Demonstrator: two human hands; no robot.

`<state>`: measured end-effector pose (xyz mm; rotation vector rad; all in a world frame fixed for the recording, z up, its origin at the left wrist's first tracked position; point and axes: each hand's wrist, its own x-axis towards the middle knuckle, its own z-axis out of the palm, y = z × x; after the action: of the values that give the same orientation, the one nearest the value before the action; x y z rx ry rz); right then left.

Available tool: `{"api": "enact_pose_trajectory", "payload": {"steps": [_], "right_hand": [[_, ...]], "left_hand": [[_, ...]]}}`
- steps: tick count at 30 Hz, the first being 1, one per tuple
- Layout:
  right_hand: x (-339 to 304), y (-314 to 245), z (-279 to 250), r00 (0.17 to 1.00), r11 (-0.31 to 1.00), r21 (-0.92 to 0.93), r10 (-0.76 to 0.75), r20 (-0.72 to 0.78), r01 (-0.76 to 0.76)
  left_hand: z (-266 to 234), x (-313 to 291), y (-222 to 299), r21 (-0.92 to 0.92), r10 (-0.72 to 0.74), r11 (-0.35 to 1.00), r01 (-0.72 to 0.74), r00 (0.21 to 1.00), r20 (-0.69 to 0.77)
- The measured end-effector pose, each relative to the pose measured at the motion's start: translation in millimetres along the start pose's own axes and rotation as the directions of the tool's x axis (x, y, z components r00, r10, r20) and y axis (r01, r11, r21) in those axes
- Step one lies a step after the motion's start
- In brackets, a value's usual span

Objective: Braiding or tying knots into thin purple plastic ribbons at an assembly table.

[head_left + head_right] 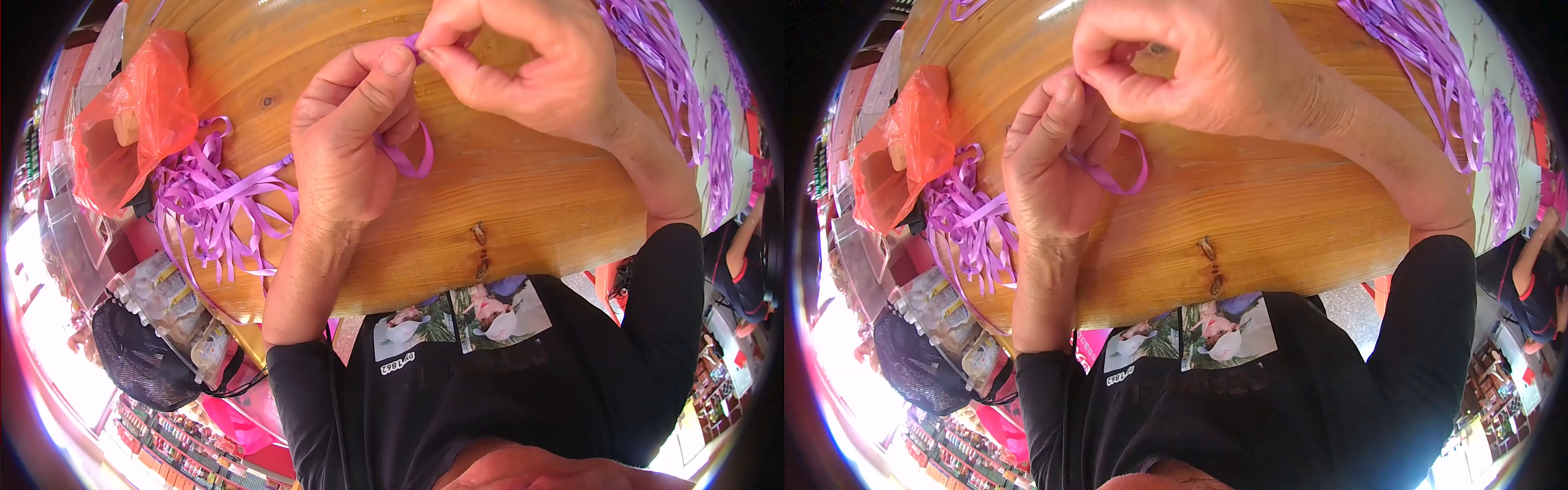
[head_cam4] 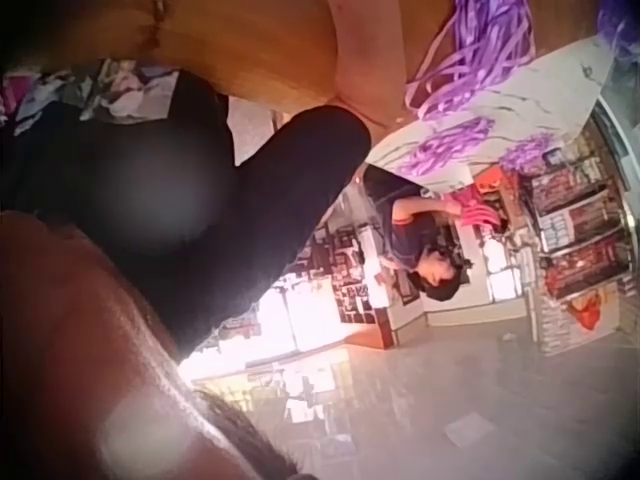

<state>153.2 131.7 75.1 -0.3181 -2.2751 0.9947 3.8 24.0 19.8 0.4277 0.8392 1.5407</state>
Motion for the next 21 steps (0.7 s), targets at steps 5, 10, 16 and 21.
{"api": "enact_pose_trajectory", "payload": {"steps": [5, 10, 16, 21], "right_hand": [[-4, 6, 4, 0.92, 0.834, 0.4, 0.382, 0.081, -0.382], [-6, 51, 21, 0.989, 0.729, 0.669, -0.096, -0.112, 0.146], [-3, 8, 8, 0.888, 0.726, 0.549, 0.454, 0.069, -0.414], [13, 17, 3, 0.946, 0.887, 0.33, -0.292, -0.139, 0.323]], "left_hand": [[6, -2, 4, 0.058, 0.014, 0.998, -0.014, 1.0, -0.011], [8, -4, 5, 0.124, 0.05, 0.991, -0.045, 0.998, -0.038], [8, -4, 7, 0.231, 0.106, 0.969, -0.086, 0.991, -0.077], [0, -5, 8, 0.14, 0.096, 0.986, -0.084, 0.992, -0.078]]}}
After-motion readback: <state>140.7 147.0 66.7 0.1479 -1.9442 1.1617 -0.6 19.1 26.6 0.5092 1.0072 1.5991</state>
